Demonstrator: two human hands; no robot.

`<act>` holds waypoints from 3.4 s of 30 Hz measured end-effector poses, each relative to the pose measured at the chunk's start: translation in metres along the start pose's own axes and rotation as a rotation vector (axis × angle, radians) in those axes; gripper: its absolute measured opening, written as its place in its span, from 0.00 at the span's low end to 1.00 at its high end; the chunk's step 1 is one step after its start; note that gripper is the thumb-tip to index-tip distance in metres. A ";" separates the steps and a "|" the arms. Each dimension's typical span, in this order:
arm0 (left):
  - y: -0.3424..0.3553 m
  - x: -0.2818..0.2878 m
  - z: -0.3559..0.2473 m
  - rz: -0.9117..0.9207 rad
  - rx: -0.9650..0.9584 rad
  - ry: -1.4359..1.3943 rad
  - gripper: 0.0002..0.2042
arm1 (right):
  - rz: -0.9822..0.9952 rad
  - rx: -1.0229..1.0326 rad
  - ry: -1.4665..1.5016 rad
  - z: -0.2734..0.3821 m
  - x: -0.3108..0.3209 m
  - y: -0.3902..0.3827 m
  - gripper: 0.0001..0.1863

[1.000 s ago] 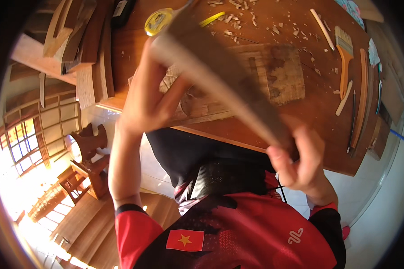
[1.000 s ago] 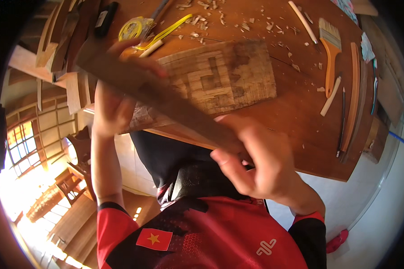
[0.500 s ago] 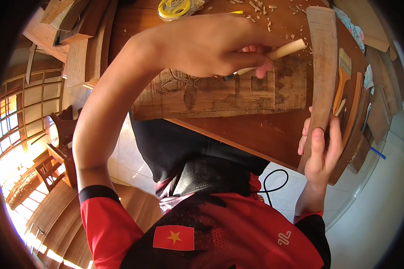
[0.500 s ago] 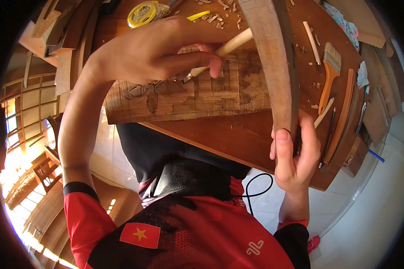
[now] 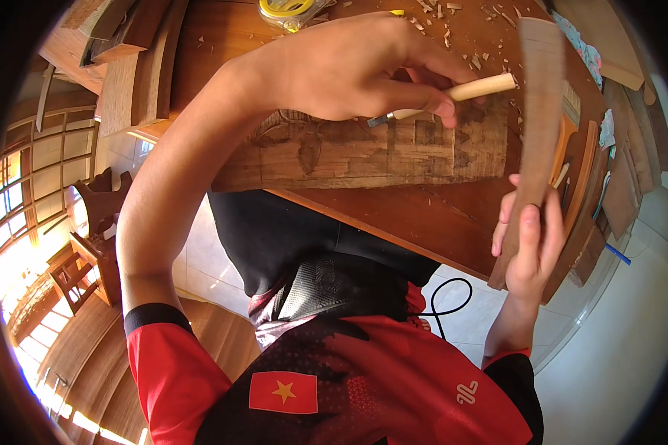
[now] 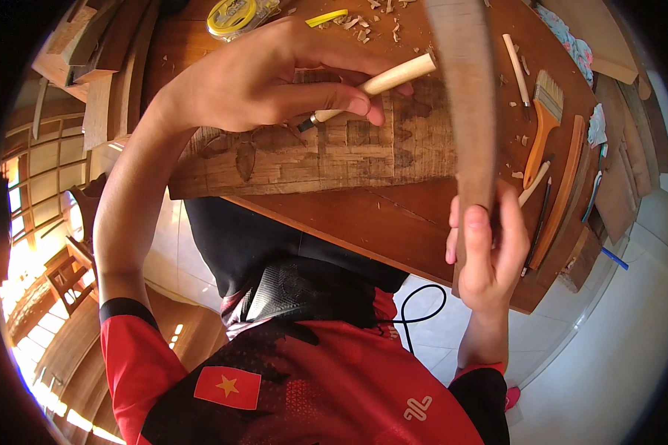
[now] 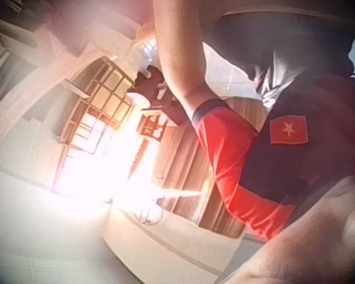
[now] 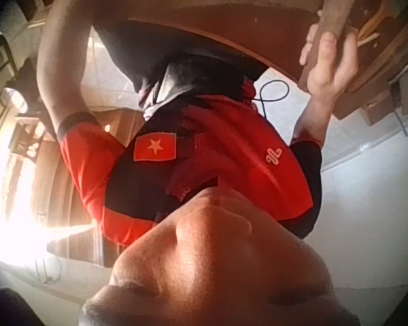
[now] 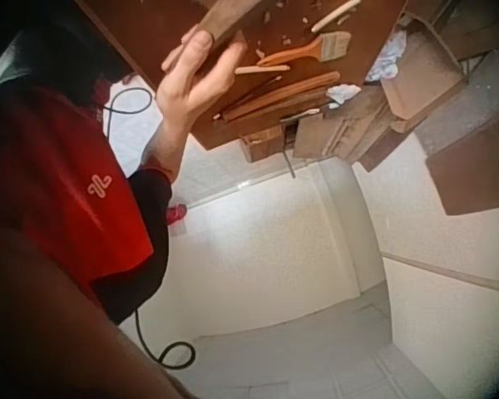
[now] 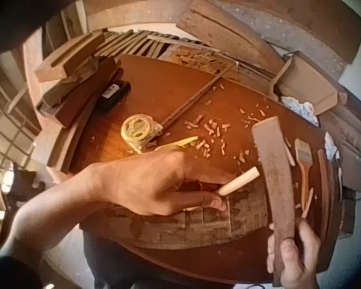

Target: The person carves a floral design into a rectangular wooden block using a chisel and a wooden mallet. They repeatedly strike the chisel to remove wood shavings and refine the pattern, occasionally adjusting the block's position on the workbench.

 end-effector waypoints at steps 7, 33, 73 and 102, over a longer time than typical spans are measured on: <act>0.006 -0.001 -0.006 0.049 0.015 0.053 0.15 | -0.007 -0.153 0.079 -0.006 0.001 -0.003 0.25; -0.017 0.007 0.005 -0.151 0.328 -0.178 0.15 | 0.138 -0.288 0.243 -0.002 -0.012 0.036 0.25; -0.145 0.002 -0.005 -0.932 0.221 -0.347 0.17 | 0.294 0.279 -0.747 0.045 -0.138 0.064 0.25; -0.068 0.012 -0.035 -0.581 0.130 0.190 0.13 | 0.034 0.100 0.034 0.017 -0.032 0.053 0.18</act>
Point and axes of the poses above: each hand's wrist, its own y-axis towards the middle knuckle, its own x-axis out of the back of the hand, z = x × y, the point moved 5 cm from there along y, towards the middle knuckle, and after that the axes turned 4 degrees about y, right-handed, at the moved point
